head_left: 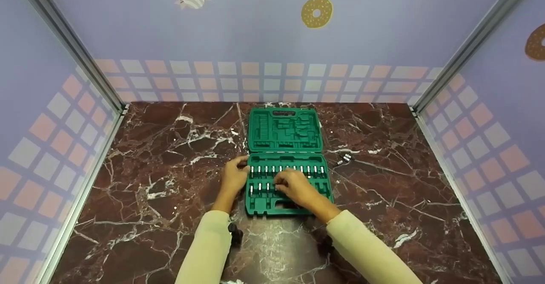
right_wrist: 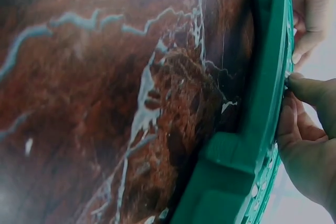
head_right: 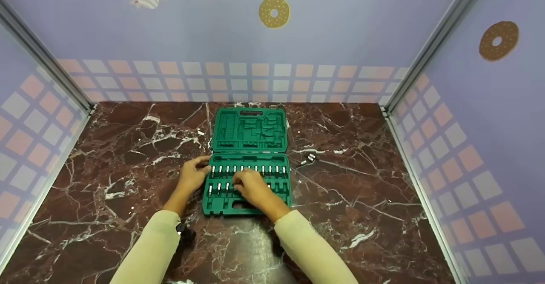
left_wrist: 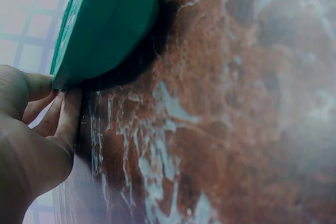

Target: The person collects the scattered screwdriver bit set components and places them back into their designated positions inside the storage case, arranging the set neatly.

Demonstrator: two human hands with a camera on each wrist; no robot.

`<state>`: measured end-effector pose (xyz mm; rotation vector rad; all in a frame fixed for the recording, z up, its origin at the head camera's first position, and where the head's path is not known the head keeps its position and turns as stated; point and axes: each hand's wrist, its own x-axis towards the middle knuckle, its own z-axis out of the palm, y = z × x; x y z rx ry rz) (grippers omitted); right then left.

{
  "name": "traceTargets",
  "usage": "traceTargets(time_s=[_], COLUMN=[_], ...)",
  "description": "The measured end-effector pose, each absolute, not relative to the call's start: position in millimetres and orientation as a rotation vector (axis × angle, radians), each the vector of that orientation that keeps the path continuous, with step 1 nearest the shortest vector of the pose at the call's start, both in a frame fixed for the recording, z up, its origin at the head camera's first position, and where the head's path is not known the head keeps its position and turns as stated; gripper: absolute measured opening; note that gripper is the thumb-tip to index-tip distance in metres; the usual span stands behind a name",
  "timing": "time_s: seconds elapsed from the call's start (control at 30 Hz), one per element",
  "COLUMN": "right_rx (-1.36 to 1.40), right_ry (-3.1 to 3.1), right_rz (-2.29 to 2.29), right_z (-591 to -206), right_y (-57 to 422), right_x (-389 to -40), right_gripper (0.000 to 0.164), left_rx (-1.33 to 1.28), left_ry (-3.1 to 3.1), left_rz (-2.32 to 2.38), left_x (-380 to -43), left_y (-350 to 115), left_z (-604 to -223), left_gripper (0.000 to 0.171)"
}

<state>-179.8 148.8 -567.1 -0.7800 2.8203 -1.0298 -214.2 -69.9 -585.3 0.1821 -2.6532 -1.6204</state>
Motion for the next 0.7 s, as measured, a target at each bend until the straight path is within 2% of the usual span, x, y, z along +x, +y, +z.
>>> traceTargets(time_s=[0.37,0.7], right_rx=[-0.529,-0.497], right_ry=[2.720,2.728], right_rz=[-1.032,-1.026], right_z=[-559,-561], right_y=[140,141], right_x=[-190,-194], right_gripper=[0.021,0.014], left_rx=[0.196,0.199], left_ry=[-2.670,-2.676], left_rz=[-1.590,-1.561], left_x=[-216,-214], left_y=[-71,-67], left_z=[-587,-586], left_gripper=[0.034,0.035])
